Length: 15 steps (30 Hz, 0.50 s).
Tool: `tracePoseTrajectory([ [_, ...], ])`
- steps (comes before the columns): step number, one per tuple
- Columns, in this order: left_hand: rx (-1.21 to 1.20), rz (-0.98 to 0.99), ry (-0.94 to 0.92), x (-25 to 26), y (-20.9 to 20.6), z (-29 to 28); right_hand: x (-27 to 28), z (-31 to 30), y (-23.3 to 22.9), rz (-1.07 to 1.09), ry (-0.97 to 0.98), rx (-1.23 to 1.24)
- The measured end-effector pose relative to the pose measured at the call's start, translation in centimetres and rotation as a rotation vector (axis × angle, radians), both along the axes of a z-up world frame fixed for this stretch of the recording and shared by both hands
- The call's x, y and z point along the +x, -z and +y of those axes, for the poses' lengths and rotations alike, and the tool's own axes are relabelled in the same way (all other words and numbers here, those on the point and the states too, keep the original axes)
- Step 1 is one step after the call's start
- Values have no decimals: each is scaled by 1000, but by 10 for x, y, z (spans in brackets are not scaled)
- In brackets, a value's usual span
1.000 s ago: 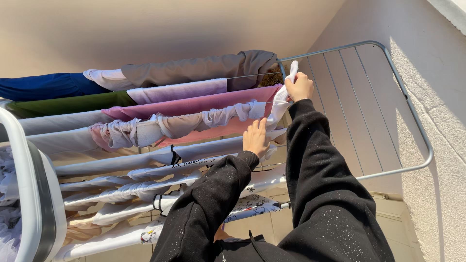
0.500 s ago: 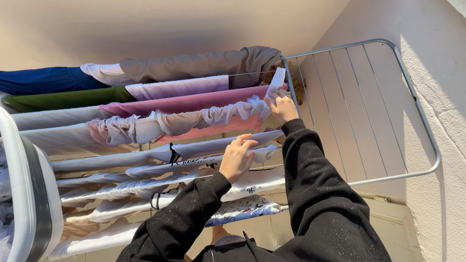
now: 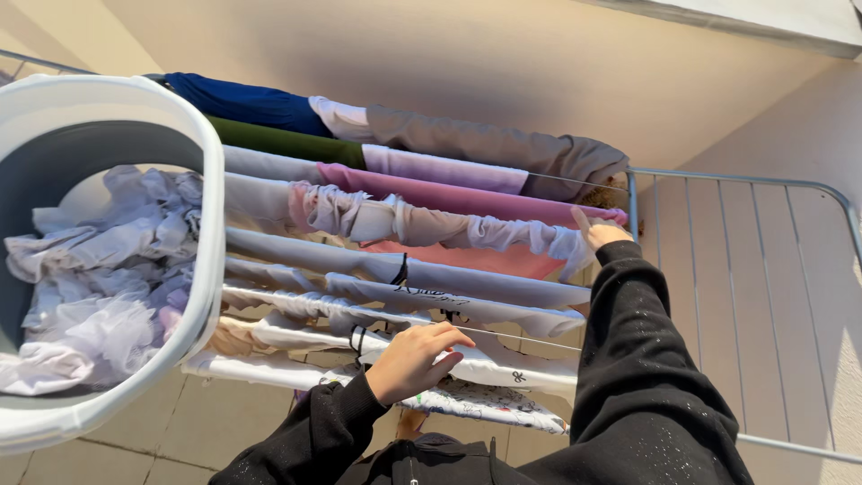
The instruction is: The person takes wet clothes from a white collapsible basin and hangs them on a metal drying rack. They handle various items including underwear, socks, and small garments, spreading them across the rack's bars to dry.
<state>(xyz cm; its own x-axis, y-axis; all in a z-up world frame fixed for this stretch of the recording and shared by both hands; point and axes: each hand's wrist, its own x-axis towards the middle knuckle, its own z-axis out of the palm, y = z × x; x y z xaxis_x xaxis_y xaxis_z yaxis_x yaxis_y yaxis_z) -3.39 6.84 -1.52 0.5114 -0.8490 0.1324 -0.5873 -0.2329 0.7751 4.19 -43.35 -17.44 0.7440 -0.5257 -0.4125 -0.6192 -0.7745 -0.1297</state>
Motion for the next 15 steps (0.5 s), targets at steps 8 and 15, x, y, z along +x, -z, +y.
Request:
tracePoseTrajectory([
  [8,-39,-373,-275,-10,-111,164,27,142,-87,-655,-364,-9],
  [15,181,-488,-829,48,-179,364,52,361,-227,-901,-979,356],
])
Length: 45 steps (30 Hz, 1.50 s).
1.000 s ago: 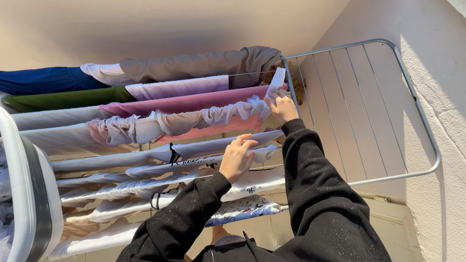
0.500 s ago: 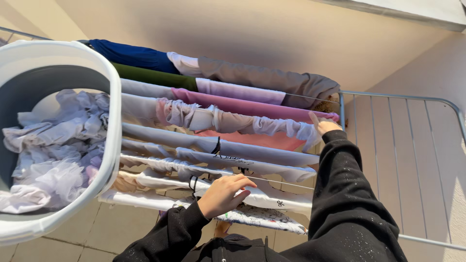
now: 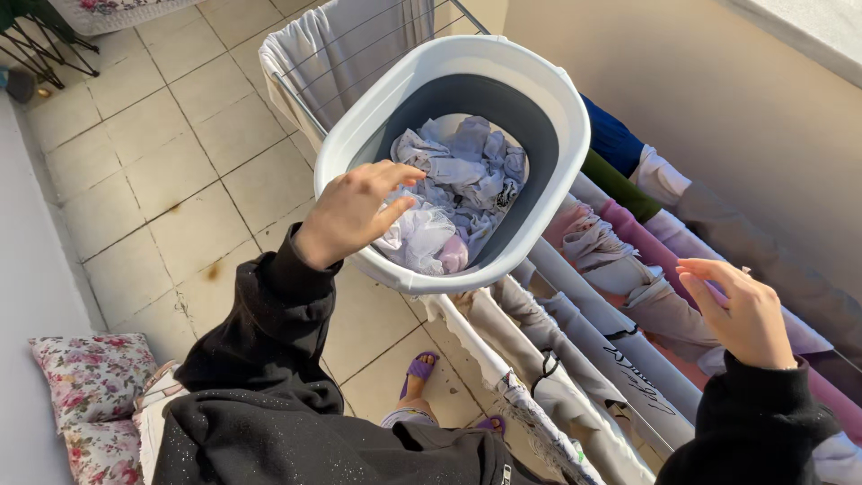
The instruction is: The person takes wet clothes from a white collapsible basin and hangs them on a metal drying rack. They handle various items including underwear, socks, and small garments, spreading them across the rack's bars to dry.
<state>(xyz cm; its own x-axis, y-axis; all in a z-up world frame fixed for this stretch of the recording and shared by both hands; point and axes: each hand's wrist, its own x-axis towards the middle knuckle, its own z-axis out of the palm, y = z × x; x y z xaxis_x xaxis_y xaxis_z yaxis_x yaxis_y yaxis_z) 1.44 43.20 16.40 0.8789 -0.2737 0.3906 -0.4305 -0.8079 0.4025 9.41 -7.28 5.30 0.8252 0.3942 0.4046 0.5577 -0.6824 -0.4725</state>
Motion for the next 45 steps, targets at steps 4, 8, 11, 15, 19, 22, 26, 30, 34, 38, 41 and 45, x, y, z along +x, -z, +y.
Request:
tracePoseTrajectory([
  [4,353,234,49,87,43,60,25,121,-55,97,-196,-10],
  [8,692,269,82,188,109,71,95,227,-60,195,-415,-272],
  [11,773,223,105,242,146,68,158,297,-24,315,-254,-533],
  [15,845,494,260,258,180,55,240,364,56,212,-164,-642],
  [19,781,553,354,251,187,52,295,390,128,404,0,-664],
  [22,774,563,312,255,181,54,315,386,141,529,77,-485],
  [26,754,433,65,268,165,63,293,361,70,647,-150,12],
  [30,282,-95,69,278,120,69,221,314,-33,675,-333,368],
  [34,-386,349,454,276,72,43,161,278,-77,661,-307,811],
  [38,-642,423,459,252,47,-15,107,248,-84,648,-160,998],
  [41,-719,531,457,221,31,-63,62,227,-83,441,-223,836],
  [45,-807,776,624,183,15,-126,7,181,-91,-113,26,405],
])
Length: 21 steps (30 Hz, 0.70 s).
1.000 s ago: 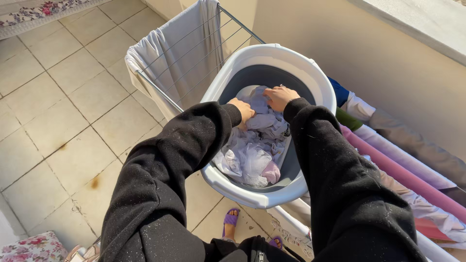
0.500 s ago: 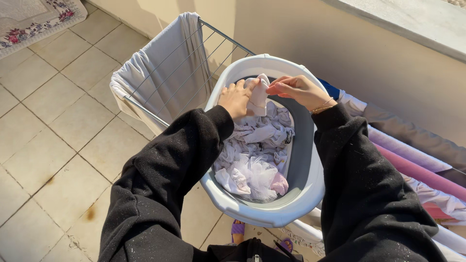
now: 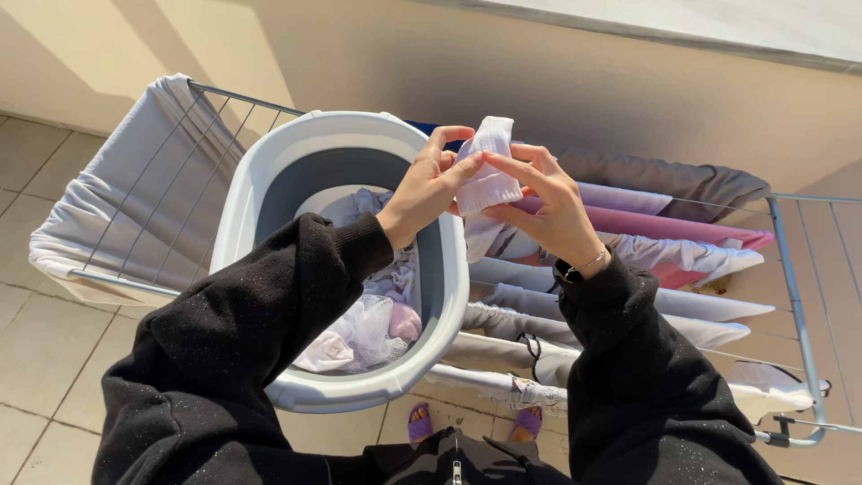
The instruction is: The person takes wet clothes from a white collapsible basin and hangs them on a metal drying rack. They handle various items including underwear, socks, and small garments, spreading them across the rack's bars to dry.
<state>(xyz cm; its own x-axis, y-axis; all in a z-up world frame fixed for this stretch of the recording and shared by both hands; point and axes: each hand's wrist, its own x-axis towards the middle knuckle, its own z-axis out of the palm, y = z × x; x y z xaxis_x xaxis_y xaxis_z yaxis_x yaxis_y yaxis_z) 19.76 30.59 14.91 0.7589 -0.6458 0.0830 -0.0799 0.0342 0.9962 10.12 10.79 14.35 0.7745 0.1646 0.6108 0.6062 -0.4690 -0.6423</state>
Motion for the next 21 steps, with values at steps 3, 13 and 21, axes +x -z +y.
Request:
tracePoseTrajectory([
  [3,-35,-50,143,-26,2,-56,-38,-49,-8,-93,268,-43],
  [13,447,-520,493,-107,106,-275,-170,-262,-43,-40,421,417],
  [21,140,-79,435,-85,201,-481,-238,-391,1,80,684,462],
])
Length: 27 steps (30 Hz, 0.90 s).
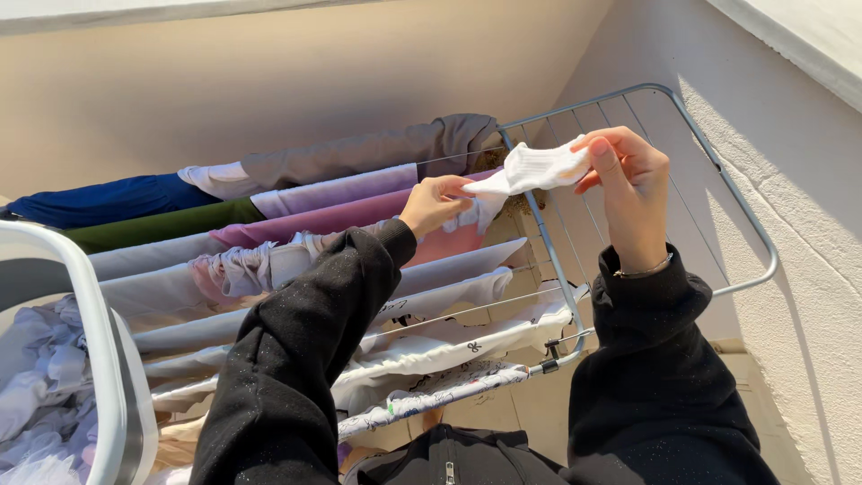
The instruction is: The person takes wet clothes from a white collapsible basin and hangs them on a metal drying rack. They handle various items including underwear, socks, and small garments, spreading them across the rack's bars to dry.
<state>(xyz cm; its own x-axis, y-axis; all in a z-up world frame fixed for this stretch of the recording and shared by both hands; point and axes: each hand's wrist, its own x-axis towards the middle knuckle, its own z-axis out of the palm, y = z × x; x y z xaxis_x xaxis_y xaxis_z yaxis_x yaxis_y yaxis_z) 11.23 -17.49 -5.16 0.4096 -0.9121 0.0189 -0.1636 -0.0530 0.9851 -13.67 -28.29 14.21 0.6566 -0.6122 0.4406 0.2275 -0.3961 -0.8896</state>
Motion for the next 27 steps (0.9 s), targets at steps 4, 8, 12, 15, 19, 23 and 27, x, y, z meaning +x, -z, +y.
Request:
tracePoseTrajectory([
  [4,-166,27,-73,14,67,-97,-25,-35,64,44,85,68],
  [8,-57,20,-96,4,108,-145,-38,-42,153,247,220,191],
  [12,215,-595,-198,-8,116,-134,-47,-48,216,473,283,155],
  [15,-90,-890,-481,-9,109,-128,-42,-52,245,519,297,103],
  [19,-13,-1148,-458,1,94,-133,-18,-57,267,548,309,-47],
  [23,184,-1200,-398,1,94,-140,5,-62,280,789,326,-286],
  [27,143,-837,89,-20,100,-143,24,-59,308,1119,313,-581],
])
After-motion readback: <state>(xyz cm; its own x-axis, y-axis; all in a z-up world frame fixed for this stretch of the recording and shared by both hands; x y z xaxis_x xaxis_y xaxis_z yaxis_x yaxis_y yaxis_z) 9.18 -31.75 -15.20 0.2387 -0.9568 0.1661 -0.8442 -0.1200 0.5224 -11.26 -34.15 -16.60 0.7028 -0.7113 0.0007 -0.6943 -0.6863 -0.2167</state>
